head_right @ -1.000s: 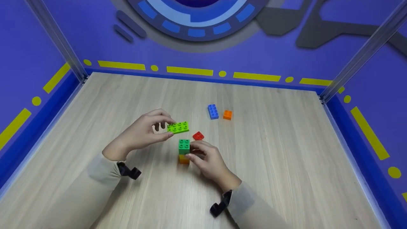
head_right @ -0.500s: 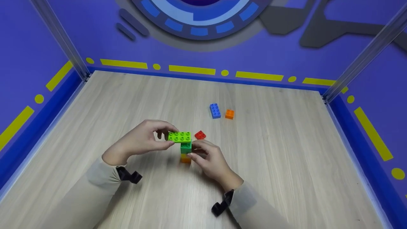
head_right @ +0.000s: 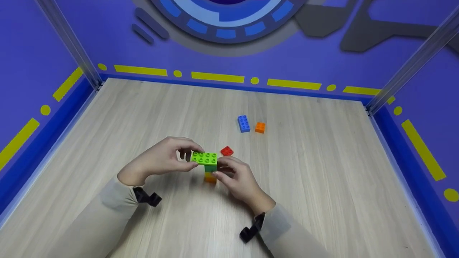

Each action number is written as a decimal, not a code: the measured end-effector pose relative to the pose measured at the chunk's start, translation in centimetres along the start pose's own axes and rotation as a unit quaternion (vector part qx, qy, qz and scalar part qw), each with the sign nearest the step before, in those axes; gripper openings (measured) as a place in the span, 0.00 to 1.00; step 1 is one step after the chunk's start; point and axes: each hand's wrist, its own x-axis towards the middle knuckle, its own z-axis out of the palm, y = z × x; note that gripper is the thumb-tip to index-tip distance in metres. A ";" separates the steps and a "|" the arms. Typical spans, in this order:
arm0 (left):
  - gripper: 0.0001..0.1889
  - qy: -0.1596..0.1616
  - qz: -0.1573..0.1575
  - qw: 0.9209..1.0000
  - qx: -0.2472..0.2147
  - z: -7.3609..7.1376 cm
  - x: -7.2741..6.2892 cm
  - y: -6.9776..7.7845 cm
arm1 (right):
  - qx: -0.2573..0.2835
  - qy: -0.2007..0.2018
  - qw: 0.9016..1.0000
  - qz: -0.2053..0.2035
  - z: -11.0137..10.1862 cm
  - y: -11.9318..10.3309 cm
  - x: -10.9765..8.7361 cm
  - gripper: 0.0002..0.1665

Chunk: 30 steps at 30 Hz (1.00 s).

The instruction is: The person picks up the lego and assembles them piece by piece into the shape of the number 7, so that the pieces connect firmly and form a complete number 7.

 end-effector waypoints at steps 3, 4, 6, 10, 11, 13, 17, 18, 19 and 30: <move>0.16 -0.002 0.002 1.000 -0.001 0.1 0.0 -0.1 | -0.001 0.001 1.000 0.001 0.0 0.1 0.0 0.20; 0.16 -0.003 0.001 1.000 -0.004 0.1 0.0 -0.2 | 0.001 0.001 1.000 0.002 0.0 0.2 -0.1 0.20; 0.17 -0.003 -0.001 1.000 -0.010 0.2 0.0 -0.3 | 0.006 0.001 1.000 0.007 0.0 0.2 -0.1 0.20; 0.17 -0.003 -0.007 1.000 -0.011 0.2 0.0 -0.3 | 0.013 -0.001 1.000 0.009 0.0 0.0 0.0 0.20; 0.17 -0.003 -0.008 1.000 -0.011 0.2 -0.1 -0.3 | 0.013 -0.001 1.000 0.007 0.0 -0.1 0.0 0.20; 0.17 -0.003 -0.010 1.000 -0.008 0.2 -0.1 -0.2 | 0.015 0.002 1.000 -0.001 0.0 -0.3 0.1 0.24; 0.16 -0.002 -0.009 1.000 -0.007 0.1 -0.1 -0.2 | 0.047 0.020 0.998 -0.022 0.1 -0.9 0.0 0.35; 0.16 -0.001 -0.007 1.000 -0.007 0.1 -0.1 -0.2 | 0.059 0.026 0.997 -0.029 0.2 -1.1 0.0 0.37; 0.16 0.000 -0.006 1.000 -0.008 0.1 -0.1 -0.2 | 0.072 0.031 0.996 -0.036 0.2 -1.3 0.0 0.39; 0.16 0.000 -0.002 1.000 -0.008 0.0 -0.1 -0.1 | 0.113 0.049 0.992 -0.012 1.0 -2.9 -0.1 0.27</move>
